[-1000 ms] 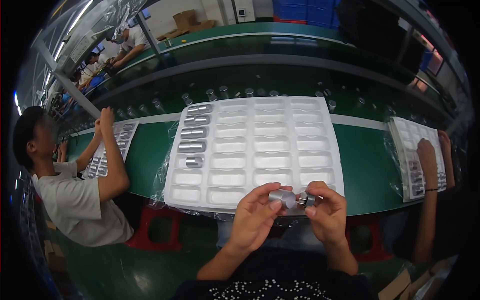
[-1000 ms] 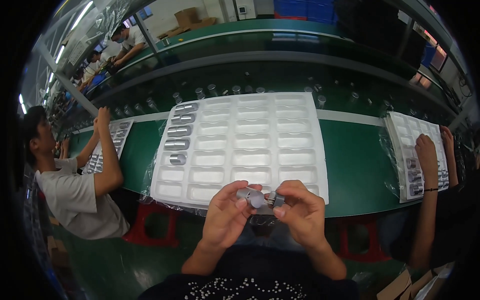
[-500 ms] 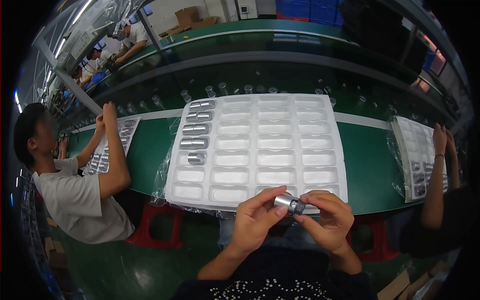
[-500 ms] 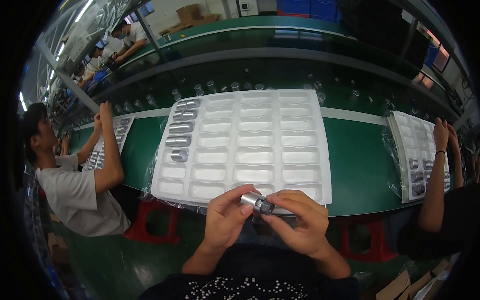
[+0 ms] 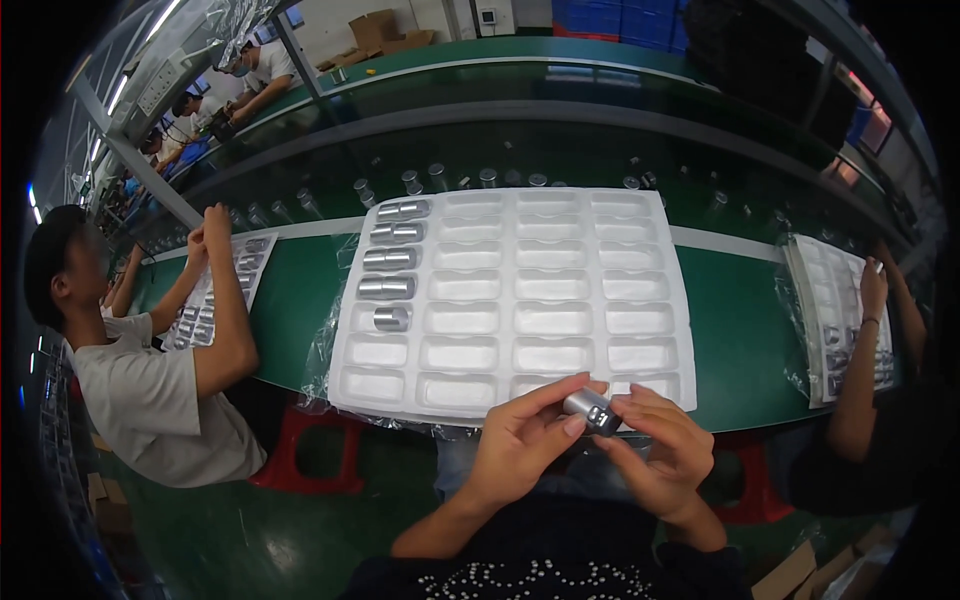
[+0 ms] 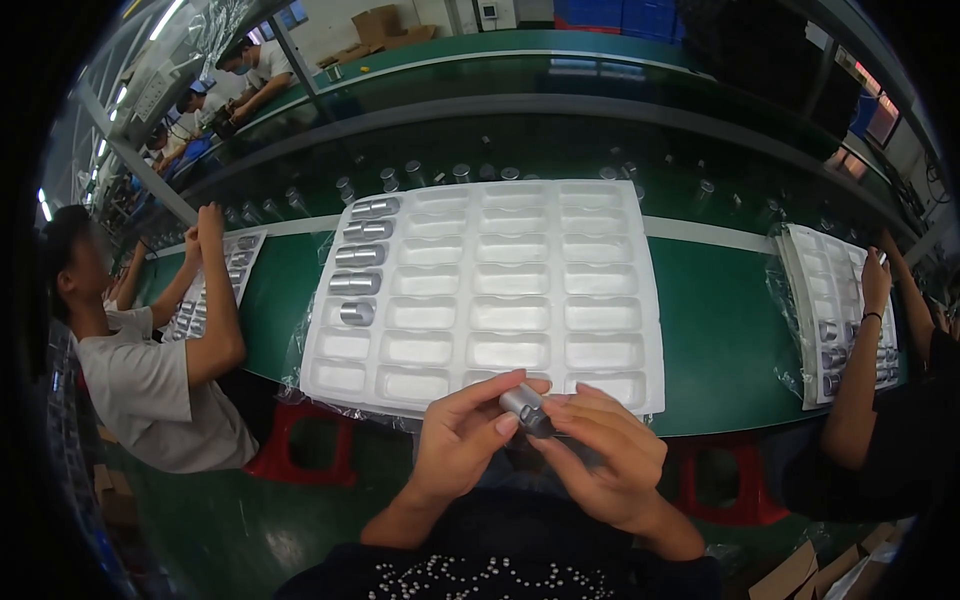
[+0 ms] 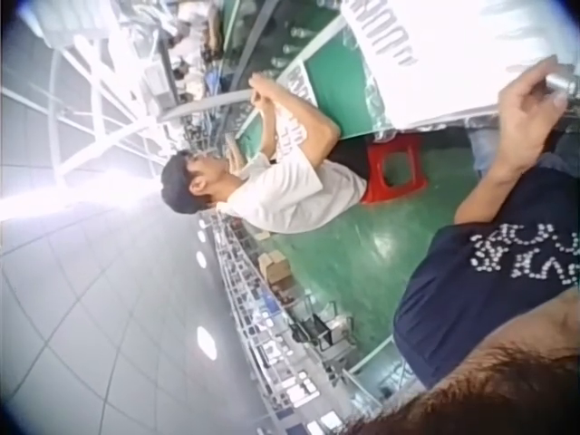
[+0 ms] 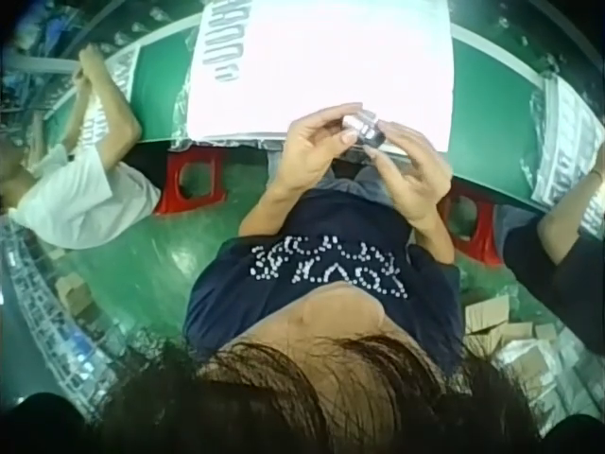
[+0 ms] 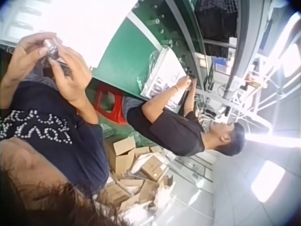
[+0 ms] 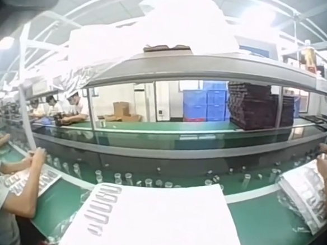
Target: The person assembles cylindrical components by hand, joining two halves of each component and placing the assembled pieces into a plastic tray.
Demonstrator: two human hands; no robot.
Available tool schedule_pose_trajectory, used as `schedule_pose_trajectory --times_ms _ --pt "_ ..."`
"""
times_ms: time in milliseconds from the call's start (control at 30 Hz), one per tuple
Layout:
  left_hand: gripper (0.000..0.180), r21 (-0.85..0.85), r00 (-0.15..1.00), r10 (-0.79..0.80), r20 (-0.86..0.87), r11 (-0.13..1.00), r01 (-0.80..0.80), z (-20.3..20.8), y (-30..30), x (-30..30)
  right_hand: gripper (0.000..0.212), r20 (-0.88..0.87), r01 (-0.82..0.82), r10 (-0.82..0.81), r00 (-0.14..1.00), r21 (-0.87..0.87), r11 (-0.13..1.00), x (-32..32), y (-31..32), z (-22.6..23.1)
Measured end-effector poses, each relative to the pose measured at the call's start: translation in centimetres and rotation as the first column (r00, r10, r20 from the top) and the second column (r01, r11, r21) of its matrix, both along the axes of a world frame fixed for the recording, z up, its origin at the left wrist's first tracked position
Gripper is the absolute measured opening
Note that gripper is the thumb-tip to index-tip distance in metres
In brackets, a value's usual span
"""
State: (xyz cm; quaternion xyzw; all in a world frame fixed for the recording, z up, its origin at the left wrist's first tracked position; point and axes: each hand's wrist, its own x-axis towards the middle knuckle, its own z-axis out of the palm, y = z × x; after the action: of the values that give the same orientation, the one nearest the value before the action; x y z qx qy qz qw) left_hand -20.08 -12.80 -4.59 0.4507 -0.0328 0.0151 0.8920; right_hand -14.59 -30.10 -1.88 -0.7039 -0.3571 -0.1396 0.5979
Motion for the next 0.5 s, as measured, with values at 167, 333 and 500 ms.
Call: schedule_pose_trajectory --times_ms 167,333,500 --pt "0.062 -0.039 0.998 0.058 0.006 0.998 -0.058 0.9 -1.6 0.0 0.044 0.295 -0.029 0.048 0.954 -0.068 0.997 0.4 1.2 -0.9" --pt "0.055 0.110 0.991 0.091 0.100 0.989 -0.102 0.1 -0.5 0.5 0.046 0.399 0.035 0.022 0.917 -0.135 0.990 0.7 1.6 -0.7" --pt "0.058 0.433 0.995 0.034 0.093 0.899 -0.071 1.0 0.5 0.3 0.038 0.528 0.007 0.152 0.836 -0.288 0.958 2.0 0.7 0.5"
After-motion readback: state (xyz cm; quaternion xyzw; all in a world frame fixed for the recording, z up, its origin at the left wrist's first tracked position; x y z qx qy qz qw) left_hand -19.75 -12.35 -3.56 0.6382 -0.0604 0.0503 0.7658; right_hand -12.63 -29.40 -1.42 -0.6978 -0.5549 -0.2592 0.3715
